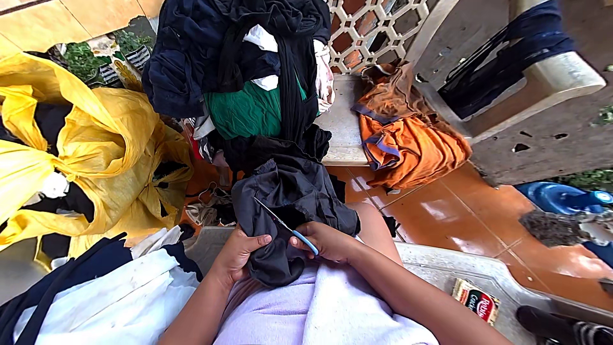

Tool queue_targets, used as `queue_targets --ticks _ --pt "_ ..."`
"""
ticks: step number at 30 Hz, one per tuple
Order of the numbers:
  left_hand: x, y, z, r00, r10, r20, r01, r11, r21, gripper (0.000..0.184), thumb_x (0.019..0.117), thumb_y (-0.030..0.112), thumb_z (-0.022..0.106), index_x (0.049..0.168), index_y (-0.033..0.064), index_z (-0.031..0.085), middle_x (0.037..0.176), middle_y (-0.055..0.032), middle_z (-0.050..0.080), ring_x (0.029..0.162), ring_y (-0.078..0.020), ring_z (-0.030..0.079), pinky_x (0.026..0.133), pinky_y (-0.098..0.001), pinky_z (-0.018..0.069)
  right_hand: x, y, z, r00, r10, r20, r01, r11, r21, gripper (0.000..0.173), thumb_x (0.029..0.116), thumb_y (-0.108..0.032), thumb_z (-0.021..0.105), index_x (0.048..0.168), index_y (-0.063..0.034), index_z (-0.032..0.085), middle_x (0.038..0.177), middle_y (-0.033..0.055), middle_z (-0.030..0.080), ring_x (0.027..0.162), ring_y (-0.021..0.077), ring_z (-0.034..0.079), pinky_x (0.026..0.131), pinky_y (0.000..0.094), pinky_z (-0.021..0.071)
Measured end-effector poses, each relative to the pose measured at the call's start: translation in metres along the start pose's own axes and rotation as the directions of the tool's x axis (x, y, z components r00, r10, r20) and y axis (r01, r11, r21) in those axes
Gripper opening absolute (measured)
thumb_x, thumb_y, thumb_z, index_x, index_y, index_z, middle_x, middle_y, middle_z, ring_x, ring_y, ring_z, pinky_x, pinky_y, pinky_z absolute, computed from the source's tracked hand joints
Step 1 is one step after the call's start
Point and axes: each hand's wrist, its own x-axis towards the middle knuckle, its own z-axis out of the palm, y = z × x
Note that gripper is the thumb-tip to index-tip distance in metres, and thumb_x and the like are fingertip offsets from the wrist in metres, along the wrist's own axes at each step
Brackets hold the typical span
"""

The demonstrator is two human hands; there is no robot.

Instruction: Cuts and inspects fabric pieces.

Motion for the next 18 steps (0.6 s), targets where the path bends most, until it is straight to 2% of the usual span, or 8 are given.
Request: queue_targets --ticks 2,4,6,7,8,10,12,18 --pt "0.002 0.001 -0.008 0.999 -0.008 0.048 0.007 1.000 0.016 0.048 0.0837 -0.004 0.072 0.126 0.0048 0.049 0.103 -0.0063 0.073 0.094 -0.0149 0.072 0.087 -0.0339 0.0607 -0.002 0.001 0.000 1.000 0.002 -0.010 -0.002 1.000 -0.002 0.032 0.0997 -0.037 0.063 0.082 -0.0107 0.059 0.063 -0.0088 0.052 0.055 0.0011 0.049 0.057 0.0210 0.0425" --pt "0.010 0.002 -0.018 0.998 -0.008 0.063 0.004 0.998 0.066 0.059 0.0874 0.032 0.079 0.130 0.0041 0.050 0.110 -0.0063 0.072 0.101 -0.0151 0.071 0.091 -0.0349 0.0591 -0.003 0.003 0.000 1.000 0.004 -0.017 -0.004 1.000 -0.003 0.032 0.1000 -0.036 0.063 0.082 -0.0110 0.059 0.062 -0.0089 0.052 0.055 0.0010 0.049 0.057 0.0211 0.0425" --pt "0.020 0.009 -0.019 0.999 -0.001 -0.040 0.004 0.995 0.095 0.054 0.1036 0.044 0.050 0.137 0.0024 0.047 0.116 -0.0086 0.069 0.107 -0.0161 0.068 0.094 -0.0377 0.0575 -0.004 0.003 0.001 1.000 0.011 -0.019 -0.011 1.000 0.002 0.031 0.1002 -0.036 0.063 0.082 -0.0108 0.058 0.063 -0.0088 0.052 0.055 0.0011 0.049 0.057 0.0211 0.0425" --pt "0.026 0.013 -0.016 0.993 0.008 -0.118 0.002 0.996 0.088 0.050 0.1082 0.041 0.041 0.139 0.0024 0.047 0.119 -0.0099 0.068 0.109 -0.0169 0.067 0.095 -0.0384 0.0568 -0.005 0.004 0.002 1.000 0.013 -0.022 -0.012 1.000 0.006 0.031 0.1002 -0.035 0.063 0.082 -0.0106 0.058 0.063 -0.0088 0.052 0.055 0.0009 0.050 0.057 0.0208 0.0427" --pt "0.032 0.017 -0.013 0.981 0.022 -0.192 -0.008 0.997 0.074 0.044 0.1098 0.035 0.042 0.138 0.0015 0.048 0.118 -0.0116 0.068 0.108 -0.0181 0.068 0.094 -0.0386 0.0573 -0.006 0.004 0.002 1.000 0.015 -0.026 -0.015 1.000 0.007 0.031 0.1002 -0.035 0.063 0.083 -0.0102 0.059 0.063 -0.0086 0.052 0.055 0.0011 0.050 0.057 0.0208 0.0429" --pt "0.039 0.022 -0.005 0.959 0.067 -0.277 -0.052 0.997 0.062 0.025 0.1061 0.013 0.052 0.128 0.0009 0.052 0.103 -0.0105 0.070 0.093 -0.0162 0.071 0.084 -0.0347 0.0605 -0.008 0.004 0.003 0.999 0.023 -0.029 -0.023 1.000 0.004 0.031 0.1007 -0.035 0.063 0.082 -0.0104 0.058 0.063 -0.0086 0.052 0.055 0.0012 0.050 0.057 0.0208 0.0426" --pt "0.039 0.022 0.000 0.957 0.101 -0.271 -0.099 0.995 0.018 0.023 0.1002 -0.001 0.056 0.122 0.0015 0.051 0.097 -0.0091 0.071 0.086 -0.0148 0.072 0.079 -0.0323 0.0614 -0.009 0.004 0.004 0.999 0.018 -0.031 -0.016 0.999 0.045 0.029 0.1002 -0.033 0.063 0.081 -0.0117 0.058 0.062 -0.0092 0.053 0.054 0.0004 0.050 0.056 0.0196 0.0425" --pt "0.026 0.008 0.004 0.951 0.195 -0.241 -0.213 0.975 -0.055 0.023 0.0969 -0.009 0.055 0.117 0.0021 0.052 0.094 -0.0069 0.072 0.085 -0.0140 0.073 0.078 -0.0317 0.0619 -0.004 0.001 0.013 0.999 0.025 0.030 -0.030 0.987 0.156 0.028 0.1009 -0.038 0.057 0.086 -0.0140 0.056 0.065 -0.0098 0.054 0.057 0.0006 0.051 0.058 0.0200 0.0439"
